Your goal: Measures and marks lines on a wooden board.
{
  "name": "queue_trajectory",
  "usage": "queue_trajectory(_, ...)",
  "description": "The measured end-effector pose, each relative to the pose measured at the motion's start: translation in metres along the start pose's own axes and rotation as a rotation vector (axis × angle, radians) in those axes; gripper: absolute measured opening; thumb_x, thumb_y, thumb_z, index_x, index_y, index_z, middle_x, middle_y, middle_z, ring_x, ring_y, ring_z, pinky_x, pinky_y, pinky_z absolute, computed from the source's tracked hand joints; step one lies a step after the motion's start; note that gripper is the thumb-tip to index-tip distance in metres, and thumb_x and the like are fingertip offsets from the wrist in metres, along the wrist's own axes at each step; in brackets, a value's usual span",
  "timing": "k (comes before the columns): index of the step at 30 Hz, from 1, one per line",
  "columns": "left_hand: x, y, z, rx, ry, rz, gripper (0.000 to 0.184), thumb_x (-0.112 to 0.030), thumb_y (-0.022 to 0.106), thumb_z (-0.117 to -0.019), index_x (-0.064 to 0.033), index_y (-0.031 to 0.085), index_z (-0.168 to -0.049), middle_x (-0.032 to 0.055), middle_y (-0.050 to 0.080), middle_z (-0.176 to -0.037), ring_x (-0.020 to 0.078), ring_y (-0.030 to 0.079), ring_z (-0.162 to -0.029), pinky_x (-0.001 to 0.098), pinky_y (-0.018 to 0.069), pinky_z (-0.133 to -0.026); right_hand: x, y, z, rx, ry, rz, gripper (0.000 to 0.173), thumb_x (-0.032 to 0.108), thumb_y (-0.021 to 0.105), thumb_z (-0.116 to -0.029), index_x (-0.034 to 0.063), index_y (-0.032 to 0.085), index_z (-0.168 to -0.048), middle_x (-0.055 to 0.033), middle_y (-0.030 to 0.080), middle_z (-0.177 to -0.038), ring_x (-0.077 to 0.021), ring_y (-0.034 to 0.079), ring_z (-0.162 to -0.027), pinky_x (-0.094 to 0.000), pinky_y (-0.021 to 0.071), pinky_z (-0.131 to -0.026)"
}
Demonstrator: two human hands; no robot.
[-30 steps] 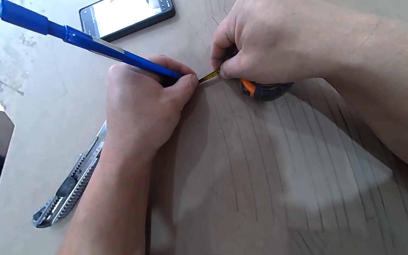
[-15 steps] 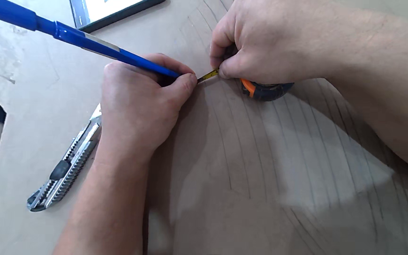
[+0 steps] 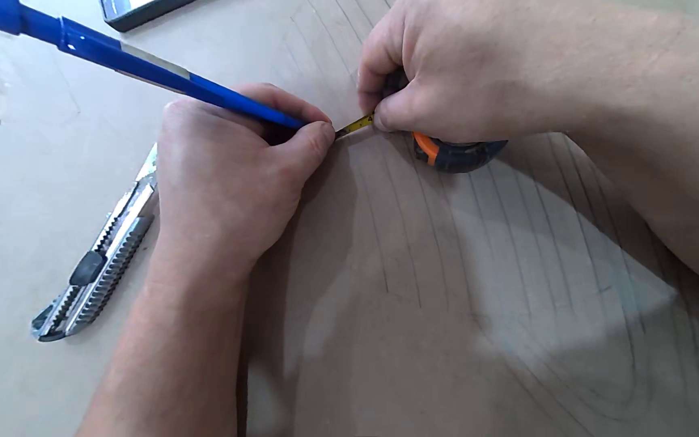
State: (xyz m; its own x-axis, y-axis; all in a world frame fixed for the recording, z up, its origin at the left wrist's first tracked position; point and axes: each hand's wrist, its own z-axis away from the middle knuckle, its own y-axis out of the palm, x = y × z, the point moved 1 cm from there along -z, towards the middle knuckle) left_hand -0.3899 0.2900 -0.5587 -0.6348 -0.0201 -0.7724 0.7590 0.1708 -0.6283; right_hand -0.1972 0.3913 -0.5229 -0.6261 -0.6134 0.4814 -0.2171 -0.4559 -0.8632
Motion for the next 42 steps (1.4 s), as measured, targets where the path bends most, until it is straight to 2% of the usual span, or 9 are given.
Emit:
queue_trajectory(8, 0.000, 0.001, 0.012, 0.024, 0.013, 0.017, 0.006, -0.024, 0.077, -0.0897, -0.0211, 0.075, -0.095, -0.0099, 0.071, -0.075, 0.0018, 0.063, -0.056, 0.0194, 0.0505, -0.044, 0.008, 0.007, 0.017, -0.004, 0.042, -0.029, 0.010, 0.027, 0.065, -0.1006, 0.0244, 0.074, -0.097, 0.0095, 0.066, -0.076, -0.0011, 0.060, -0.065, -0.0254, 0.0477, -0.055)
queue_trajectory(32, -0.004, 0.002, 0.047, 0.067, 0.059, 0.019, 0.007, -0.024, 0.076, -0.0896, -0.0211, 0.075, -0.096, -0.0107, 0.070, -0.075, 0.0012, 0.062, -0.056, 0.0188, 0.0500, -0.045, 0.023, 0.022, 0.053, -0.021, 0.064, -0.046, 0.010, 0.027, 0.064, -0.0997, 0.0247, 0.074, -0.095, 0.0102, 0.064, -0.073, -0.0018, 0.058, -0.064, -0.0271, 0.0466, -0.055)
queue_trajectory(36, -0.007, 0.001, 0.053, 0.086, 0.044, 0.051, 0.006, -0.020, 0.077, -0.0910, -0.0178, 0.075, -0.096, -0.0066, 0.069, -0.073, 0.0059, 0.060, -0.052, 0.0221, 0.0486, -0.041, 0.025, 0.025, 0.059, -0.033, 0.046, -0.038, 0.011, 0.028, 0.064, -0.1000, 0.0247, 0.073, -0.094, 0.0104, 0.063, -0.073, -0.0012, 0.058, -0.064, -0.0260, 0.0463, -0.055)
queue_trajectory(42, -0.007, 0.002, 0.063, 0.094, 0.033, 0.068, 0.007, -0.021, 0.077, -0.0913, -0.0185, 0.075, -0.098, -0.0075, 0.070, -0.074, 0.0047, 0.061, -0.052, 0.0206, 0.0489, -0.042, 0.030, 0.028, 0.069, -0.050, 0.033, -0.017, 0.012, 0.027, 0.063, -0.1001, 0.0241, 0.074, -0.094, 0.0109, 0.062, -0.071, -0.0003, 0.056, -0.061, -0.0247, 0.0453, -0.052)
